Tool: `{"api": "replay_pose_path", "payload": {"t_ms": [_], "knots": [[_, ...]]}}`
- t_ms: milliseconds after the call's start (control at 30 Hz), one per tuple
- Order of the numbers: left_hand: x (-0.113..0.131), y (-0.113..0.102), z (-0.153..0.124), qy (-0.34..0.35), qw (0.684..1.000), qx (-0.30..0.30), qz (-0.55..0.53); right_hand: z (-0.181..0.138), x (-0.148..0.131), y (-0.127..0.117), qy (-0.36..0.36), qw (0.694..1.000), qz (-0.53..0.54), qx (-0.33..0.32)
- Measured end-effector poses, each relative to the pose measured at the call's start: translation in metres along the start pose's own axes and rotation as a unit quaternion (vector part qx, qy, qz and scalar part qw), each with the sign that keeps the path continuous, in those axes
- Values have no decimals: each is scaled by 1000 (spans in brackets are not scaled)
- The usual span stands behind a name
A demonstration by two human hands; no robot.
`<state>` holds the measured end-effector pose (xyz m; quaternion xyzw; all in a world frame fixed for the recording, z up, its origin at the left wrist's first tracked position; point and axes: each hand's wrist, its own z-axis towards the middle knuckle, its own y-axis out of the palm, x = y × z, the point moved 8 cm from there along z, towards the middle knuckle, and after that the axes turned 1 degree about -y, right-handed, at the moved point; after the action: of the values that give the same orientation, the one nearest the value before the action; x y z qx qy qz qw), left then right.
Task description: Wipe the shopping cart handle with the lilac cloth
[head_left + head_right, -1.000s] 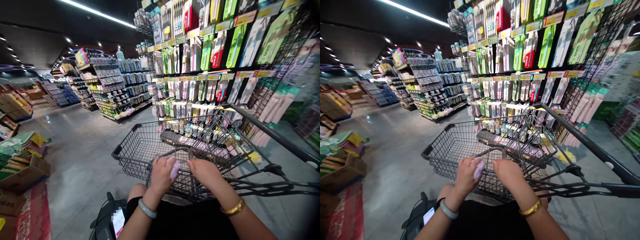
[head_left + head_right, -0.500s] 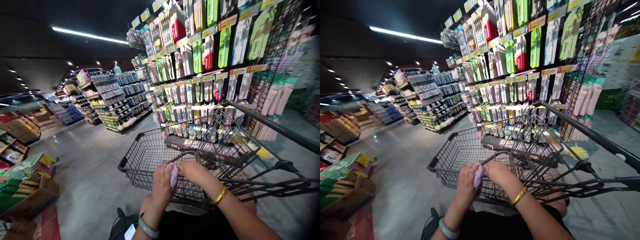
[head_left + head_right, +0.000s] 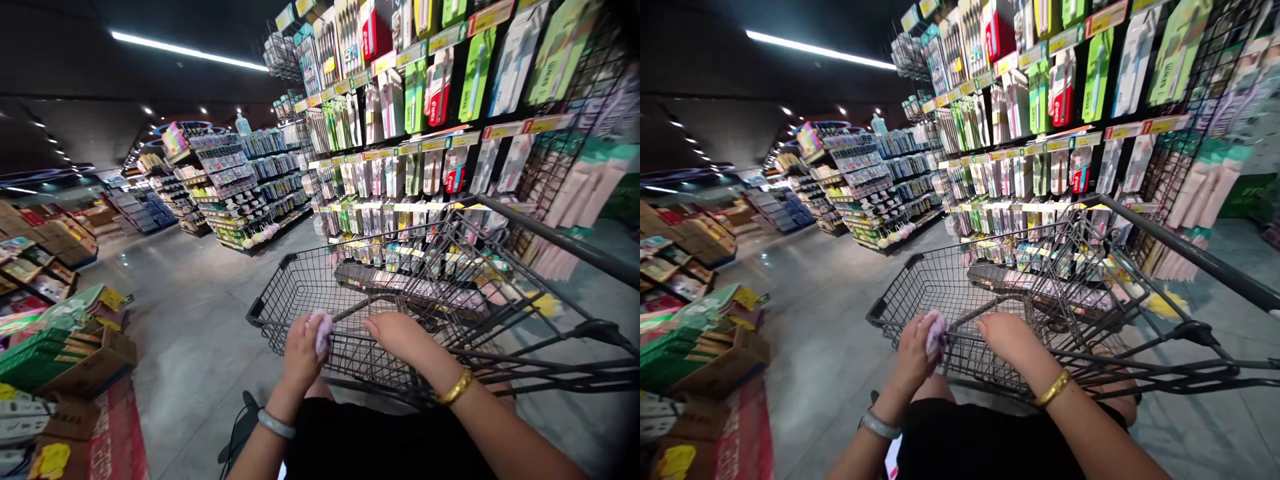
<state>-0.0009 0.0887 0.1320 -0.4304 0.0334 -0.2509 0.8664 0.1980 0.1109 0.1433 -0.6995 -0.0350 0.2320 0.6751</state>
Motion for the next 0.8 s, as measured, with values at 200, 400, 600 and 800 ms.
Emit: {"api": "replay_pose_path", "payload": {"t_ms": [200, 400, 600, 800], "knots": [[17, 5, -5, -60, 996, 43, -52, 8, -5, 5, 5, 1000, -11, -14], [22, 11, -2, 14, 995, -37, -92, 21, -30, 8, -24, 998, 29, -52], [-105, -28, 4, -236, 964, 122, -13, 16, -38, 13, -79, 993, 66, -62], [-18, 5, -32, -89, 986, 136, 29, 18, -35, 21, -65, 997, 25, -36]]}}
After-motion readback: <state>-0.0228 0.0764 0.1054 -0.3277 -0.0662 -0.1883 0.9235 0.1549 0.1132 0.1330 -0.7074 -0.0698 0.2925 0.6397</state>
